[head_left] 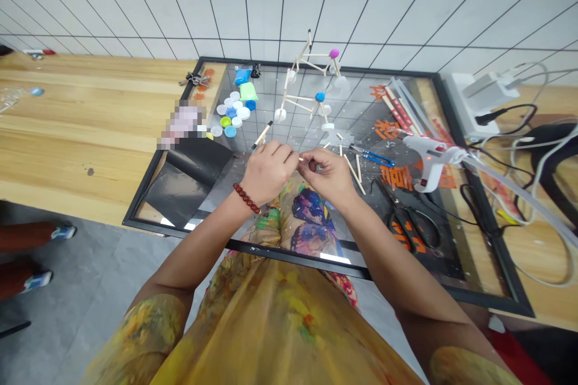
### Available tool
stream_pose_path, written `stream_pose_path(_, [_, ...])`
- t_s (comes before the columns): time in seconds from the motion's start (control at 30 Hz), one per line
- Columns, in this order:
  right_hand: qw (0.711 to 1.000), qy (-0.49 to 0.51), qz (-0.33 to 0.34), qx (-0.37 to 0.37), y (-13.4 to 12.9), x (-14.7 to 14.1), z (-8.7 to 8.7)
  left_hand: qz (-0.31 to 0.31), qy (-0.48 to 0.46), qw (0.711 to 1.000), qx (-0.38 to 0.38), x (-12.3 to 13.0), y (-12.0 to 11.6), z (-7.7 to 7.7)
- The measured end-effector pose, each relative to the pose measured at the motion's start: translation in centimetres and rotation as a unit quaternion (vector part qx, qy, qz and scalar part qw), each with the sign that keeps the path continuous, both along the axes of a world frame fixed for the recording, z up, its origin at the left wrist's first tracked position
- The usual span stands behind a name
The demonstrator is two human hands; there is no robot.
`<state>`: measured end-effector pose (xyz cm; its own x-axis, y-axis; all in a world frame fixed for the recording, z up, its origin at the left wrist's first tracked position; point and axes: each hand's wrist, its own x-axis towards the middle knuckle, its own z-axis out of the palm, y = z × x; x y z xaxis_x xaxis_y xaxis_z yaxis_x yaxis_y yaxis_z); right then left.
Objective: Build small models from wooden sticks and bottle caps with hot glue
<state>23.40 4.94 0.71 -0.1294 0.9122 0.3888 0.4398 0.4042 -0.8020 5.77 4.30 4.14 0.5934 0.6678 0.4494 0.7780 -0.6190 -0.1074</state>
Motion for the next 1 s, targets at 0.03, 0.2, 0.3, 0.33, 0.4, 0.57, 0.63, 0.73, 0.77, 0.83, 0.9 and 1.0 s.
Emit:
stream_pose_path(0.03, [1.000, 0.000, 0.000, -0.001, 0.00, 0.00, 0.01, 0.000, 0.000, 1.000, -0.002, 0.01, 0.00, -0.01])
stream_pose_path(0.2, [1.000, -0.007, -0.003, -0.004, -0.04, 0.06, -0.01, 0.004, 0.006, 1.000, -0.009, 0.09, 0.00, -0.11])
stream_pose_path(0.3, [1.000, -0.003, -0.002, 0.003, 0.00, 0.08, -0.19, 0.006, 0.011, 1.000, -0.008, 0.14, 0.00, -0.10])
stream_pose_path(0.33, [1.000, -0.002, -0.002, 0.005, 0.02, 0.08, -0.24, 0.007, 0.012, 1.000, -0.007, 0.16, 0.00, -0.09])
stream_pose_path(0.4, [1.000, -0.003, -0.002, 0.006, 0.05, 0.09, -0.31, 0.008, 0.013, 1.000, -0.007, 0.18, 0.01, -0.08])
stream_pose_path(0.57, [1.000, -0.006, -0.003, -0.007, 0.03, 0.10, -0.31, 0.008, 0.013, 1.000, -0.014, 0.21, 0.01, -0.10])
stream_pose_path(0.63, [1.000, -0.005, -0.004, -0.012, -0.01, 0.10, -0.31, 0.009, 0.012, 1.000, -0.016, 0.22, -0.02, -0.10])
stream_pose_path(0.73, [1.000, -0.002, -0.003, -0.016, -0.08, 0.08, -0.26, 0.010, 0.009, 1.000, -0.027, 0.20, -0.05, -0.12])
stream_pose_path(0.77, [1.000, -0.001, -0.002, -0.015, -0.10, 0.08, -0.21, 0.010, 0.010, 0.999, -0.030, 0.19, -0.05, -0.14])
stream_pose_path(0.83, [1.000, 0.002, -0.001, -0.011, -0.14, 0.08, -0.10, 0.009, 0.011, 0.999, -0.030, 0.18, 0.00, -0.18])
stream_pose_path(0.9, [1.000, 0.001, -0.001, -0.010, -0.15, 0.10, 0.02, 0.008, 0.013, 1.000, -0.026, 0.23, 0.08, -0.22])
stream_pose_path(1.0, [1.000, -0.004, -0.001, -0.004, -0.14, 0.13, 0.09, 0.008, 0.010, 1.000, -0.004, 0.34, 0.00, -0.26])
